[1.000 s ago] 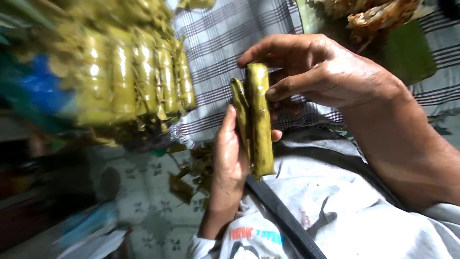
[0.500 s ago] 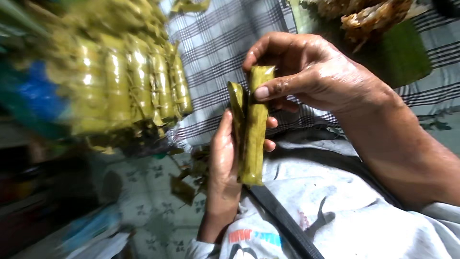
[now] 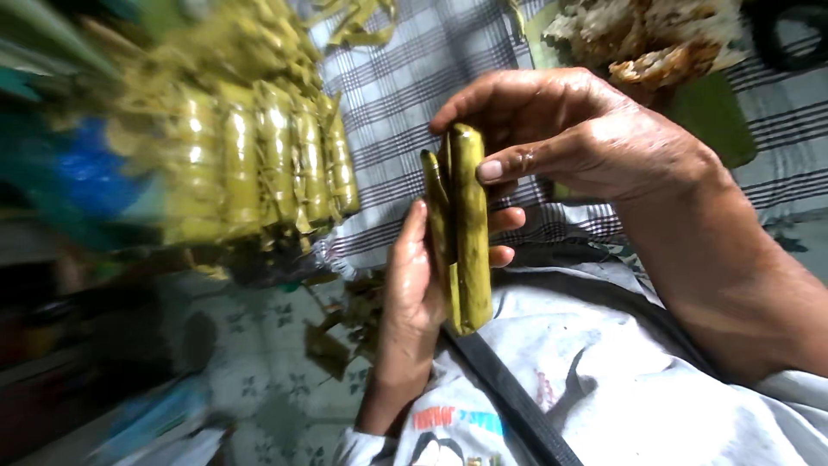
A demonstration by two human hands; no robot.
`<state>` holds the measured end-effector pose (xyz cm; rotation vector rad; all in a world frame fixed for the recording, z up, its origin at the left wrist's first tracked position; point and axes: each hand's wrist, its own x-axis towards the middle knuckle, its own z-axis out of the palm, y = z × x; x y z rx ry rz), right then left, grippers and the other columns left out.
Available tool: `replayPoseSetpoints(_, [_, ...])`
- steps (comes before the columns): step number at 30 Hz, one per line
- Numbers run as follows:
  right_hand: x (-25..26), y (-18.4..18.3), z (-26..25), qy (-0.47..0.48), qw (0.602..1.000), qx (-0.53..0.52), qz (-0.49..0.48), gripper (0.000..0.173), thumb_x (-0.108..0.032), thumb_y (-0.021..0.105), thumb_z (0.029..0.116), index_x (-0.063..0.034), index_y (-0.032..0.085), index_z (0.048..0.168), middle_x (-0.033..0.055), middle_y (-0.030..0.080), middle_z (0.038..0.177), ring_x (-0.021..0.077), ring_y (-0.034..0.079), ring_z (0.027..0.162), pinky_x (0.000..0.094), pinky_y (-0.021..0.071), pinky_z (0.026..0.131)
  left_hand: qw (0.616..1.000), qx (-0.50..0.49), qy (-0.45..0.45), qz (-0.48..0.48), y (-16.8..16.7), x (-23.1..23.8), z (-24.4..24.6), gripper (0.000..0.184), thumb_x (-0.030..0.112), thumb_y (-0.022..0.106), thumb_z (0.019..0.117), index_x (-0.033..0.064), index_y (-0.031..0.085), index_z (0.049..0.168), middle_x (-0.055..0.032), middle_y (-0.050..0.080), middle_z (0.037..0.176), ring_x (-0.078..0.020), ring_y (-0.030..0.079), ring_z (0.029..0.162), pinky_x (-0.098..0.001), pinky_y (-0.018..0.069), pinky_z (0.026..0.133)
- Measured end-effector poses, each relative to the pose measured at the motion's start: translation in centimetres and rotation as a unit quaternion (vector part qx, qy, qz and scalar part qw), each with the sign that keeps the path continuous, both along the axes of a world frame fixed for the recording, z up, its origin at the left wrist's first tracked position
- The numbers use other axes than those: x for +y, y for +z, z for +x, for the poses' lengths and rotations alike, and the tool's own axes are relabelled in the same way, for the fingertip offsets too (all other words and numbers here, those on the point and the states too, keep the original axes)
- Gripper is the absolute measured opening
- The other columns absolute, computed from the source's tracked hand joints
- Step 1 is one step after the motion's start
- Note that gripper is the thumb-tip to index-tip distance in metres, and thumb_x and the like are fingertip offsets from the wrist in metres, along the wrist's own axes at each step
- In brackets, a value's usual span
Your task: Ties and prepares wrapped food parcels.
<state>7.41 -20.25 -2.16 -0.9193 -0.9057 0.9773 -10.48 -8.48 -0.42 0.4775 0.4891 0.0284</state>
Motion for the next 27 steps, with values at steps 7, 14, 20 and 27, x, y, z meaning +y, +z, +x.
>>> replayPoseSetpoints(7, [1.1, 0.5, 1.2, -0.035, 0.998, -0.052, -0.024, 0.045, 0.009, 0.059, 0.0916, 0.0017, 0.060, 0.136, 0.0090, 0.063, 0.131, 0.0099, 0.068, 0.094, 0.0226, 0.0612, 0.075, 0.996, 0.083, 0.017, 0.032, 1.1, 0.7, 1.9, 0.049, 0.041, 0.024, 0.1116, 0.0100, 0.060, 0.123, -0.0158, 0.071, 0.101, -0.0260, 0.074, 0.084, -0.0377, 0.0637, 0.071])
replayPoseSetpoints(14, [-0.5, 1.3, -2.8, -0.243, 0.943, -0.176, -0.144, 0.036, -0.020, 0.058, 0.1024, -0.0038, 0.059, 0.135, 0.0047, 0.067, 0.118, 0.0118, 0.069, 0.100, 0.0267, 0.0609, 0.083, 0.992, 0.012, 0.116, 0.046, 1.1, 1.5, 4.0, 0.035, 0.028, 0.037, 0.1116, 0.0099, 0.060, 0.130, -0.0093, 0.068, 0.124, -0.0196, 0.069, 0.112, -0.0338, 0.0582, 0.094])
replayPoseSetpoints(20, [-1.3, -0.4, -6.6, -0.200, 0.935, -0.242, -0.165, 0.072, -0.037, 0.068, 0.0973, -0.0057, 0.040, 0.156, 0.0099, 0.055, 0.141, 0.0122, 0.063, 0.119, 0.0275, 0.0589, 0.096, 0.982, 0.015, 0.183, 0.031, 1.5, 2.5, 5.5, 0.032, 0.030, 0.036, 0.1123, 0.0116, 0.060, 0.124, -0.0069, 0.068, 0.122, -0.0185, 0.069, 0.111, -0.0329, 0.0575, 0.094])
replayPoseSetpoints(27, [0.5, -1.8, -7.7, -0.273, 0.865, -0.375, -0.192, 0.057, -0.024, 0.057, 0.1049, -0.0032, 0.042, 0.155, 0.0198, 0.057, 0.136, 0.0171, 0.067, 0.107, 0.0287, 0.0585, 0.089, 0.982, 0.015, 0.187, 0.011, 0.9, 3.0, 6.2, 0.038, 0.031, 0.028, 0.1130, 0.0123, 0.056, 0.130, -0.0078, 0.066, 0.126, -0.0208, 0.064, 0.120, -0.0368, 0.0518, 0.104])
